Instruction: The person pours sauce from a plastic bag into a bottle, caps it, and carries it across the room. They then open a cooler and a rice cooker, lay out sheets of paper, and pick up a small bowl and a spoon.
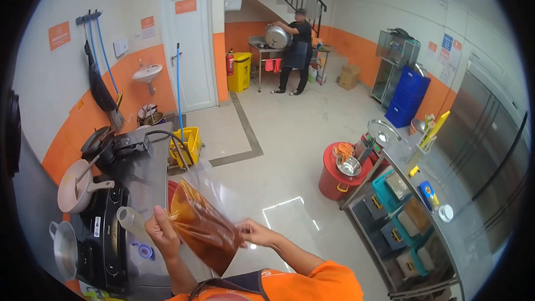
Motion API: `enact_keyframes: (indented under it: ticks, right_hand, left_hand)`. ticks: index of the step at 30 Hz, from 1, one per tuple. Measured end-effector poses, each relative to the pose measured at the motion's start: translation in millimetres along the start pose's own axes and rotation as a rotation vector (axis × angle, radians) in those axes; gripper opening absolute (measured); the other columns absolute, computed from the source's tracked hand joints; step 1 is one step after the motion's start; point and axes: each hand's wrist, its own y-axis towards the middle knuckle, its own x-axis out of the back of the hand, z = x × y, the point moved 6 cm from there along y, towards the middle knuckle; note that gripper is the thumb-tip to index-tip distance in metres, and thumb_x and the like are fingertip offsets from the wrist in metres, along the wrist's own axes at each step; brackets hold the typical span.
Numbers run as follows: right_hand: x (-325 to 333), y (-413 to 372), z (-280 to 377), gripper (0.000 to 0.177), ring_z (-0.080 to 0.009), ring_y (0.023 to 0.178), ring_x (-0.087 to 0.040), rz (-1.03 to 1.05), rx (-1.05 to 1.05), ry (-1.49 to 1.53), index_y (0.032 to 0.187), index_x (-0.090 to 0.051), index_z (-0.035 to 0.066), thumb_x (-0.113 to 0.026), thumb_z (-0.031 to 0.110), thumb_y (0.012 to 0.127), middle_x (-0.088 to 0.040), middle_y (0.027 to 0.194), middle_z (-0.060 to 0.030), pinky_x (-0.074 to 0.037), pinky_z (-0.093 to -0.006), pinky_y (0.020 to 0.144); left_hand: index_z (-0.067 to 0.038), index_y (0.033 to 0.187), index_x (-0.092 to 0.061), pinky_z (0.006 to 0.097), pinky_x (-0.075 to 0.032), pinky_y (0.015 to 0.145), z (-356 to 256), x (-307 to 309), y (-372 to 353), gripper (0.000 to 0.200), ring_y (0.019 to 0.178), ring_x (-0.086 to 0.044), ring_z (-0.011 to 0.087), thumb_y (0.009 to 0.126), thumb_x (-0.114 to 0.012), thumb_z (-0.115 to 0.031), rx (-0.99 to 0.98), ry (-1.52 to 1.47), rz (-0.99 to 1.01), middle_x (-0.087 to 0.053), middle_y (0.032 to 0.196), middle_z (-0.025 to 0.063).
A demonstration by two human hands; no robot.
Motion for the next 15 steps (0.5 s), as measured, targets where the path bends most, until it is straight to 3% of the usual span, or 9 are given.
enact_keyframes:
  ticks: [4,5,6,8,10,12,13,14,15]
  right_hand:
    - [10,13,-7,0.022,-0.0059,0.058,-0.045,-0.300,-0.059,-0.004,0.088,-0.065,0.002,-0.057,0.022,0.092,-0.055,0.067,0.0010,-0.036,-0.0209,0.054]
    - [1,15,-16,0.023,-0.0062,0.058,-0.044,-0.306,-0.056,0.002,0.088,-0.066,0.002,-0.059,0.024,0.091,-0.055,0.067,0.0011,-0.036,-0.0218,0.055]
    - [-20,10,-16,0.024,-0.0067,0.058,-0.045,-0.173,-0.014,0.038,0.089,-0.066,0.002,-0.060,0.025,0.091,-0.055,0.065,0.0010,-0.037,-0.0227,0.055]
    - [-46,2,-19,0.023,-0.0072,0.059,-0.046,-0.131,-0.114,-0.059,0.090,-0.067,0.003,-0.060,0.025,0.090,-0.055,0.064,0.0005,-0.038,-0.0230,0.056]
    - [-9,12,-35,0.020,-0.0070,0.064,-0.051,-0.378,-0.097,-0.151,0.093,-0.067,0.002,-0.059,0.020,0.091,-0.060,0.072,-0.0001,-0.042,-0.0228,0.060]
    - [-9,26,-47,0.019,-0.0052,0.065,-0.051,-0.625,-0.049,0.057,0.092,-0.068,0.003,-0.059,0.019,0.091,-0.060,0.074,0.0018,-0.041,-0.0218,0.060]
    - [-31,32,-44,0.018,-0.0036,0.067,-0.050,-0.405,-0.032,0.054,0.093,-0.067,0.003,-0.059,0.019,0.091,-0.060,0.076,0.0044,-0.041,-0.0207,0.060]
    - [-39,33,-54,0.017,-0.0025,0.068,-0.049,-0.300,0.050,-0.103,0.094,-0.066,0.002,-0.059,0.017,0.090,-0.059,0.077,0.0060,-0.040,-0.0195,0.060]
    - [-34,32,-59,0.017,-0.0026,0.067,-0.049,-0.271,-0.009,-0.065,0.091,-0.067,0.002,-0.060,0.018,0.089,-0.058,0.075,0.0059,-0.040,-0.0193,0.059]
  left_hand:
    - [-0.004,0.060,-0.027,0.0271,-0.019,0.046,14,32,-8,0.044,0.050,-0.025,0.0052,0.100,-0.037,-0.019,0.023,-0.020,-0.023,-0.031,0.052,-0.0026]
    - [-0.004,0.060,-0.027,0.0271,-0.018,0.046,18,33,-13,0.044,0.050,-0.025,0.0054,0.100,-0.037,-0.019,0.023,-0.027,-0.033,-0.031,0.052,-0.0028]
    - [-0.005,0.060,-0.027,0.0272,-0.018,0.046,21,33,-14,0.044,0.050,-0.024,0.0055,0.100,-0.037,-0.019,0.016,-0.039,-0.051,-0.030,0.052,-0.0030]
    - [-0.004,0.060,-0.028,0.0274,-0.019,0.046,28,40,-11,0.044,0.050,-0.025,0.0056,0.100,-0.037,-0.019,0.041,-0.054,-0.063,-0.030,0.052,-0.0031]
    - [-0.003,0.059,-0.030,0.0278,-0.019,0.045,34,48,-13,0.044,0.050,-0.027,0.0056,0.100,-0.038,-0.020,0.101,-0.067,-0.054,-0.031,0.052,-0.0033]
    - [-0.002,0.059,-0.031,0.0280,-0.020,0.045,35,45,-22,0.045,0.049,-0.028,0.0054,0.100,-0.038,-0.020,0.107,-0.056,-0.027,-0.032,0.051,-0.0032]
    - [-0.002,0.058,-0.032,0.0281,-0.020,0.045,34,40,-20,0.045,0.049,-0.029,0.0052,0.099,-0.038,-0.020,0.090,-0.055,-0.022,-0.033,0.051,-0.0030]
    - [-0.002,0.058,-0.032,0.0281,-0.020,0.045,30,40,-16,0.045,0.049,-0.029,0.0052,0.099,-0.038,-0.020,0.084,-0.057,-0.038,-0.033,0.051,-0.0030]
    - [-0.002,0.058,-0.033,0.0282,-0.020,0.045,22,42,-14,0.045,0.049,-0.029,0.0052,0.099,-0.038,-0.020,0.055,-0.057,-0.052,-0.034,0.050,-0.0027]
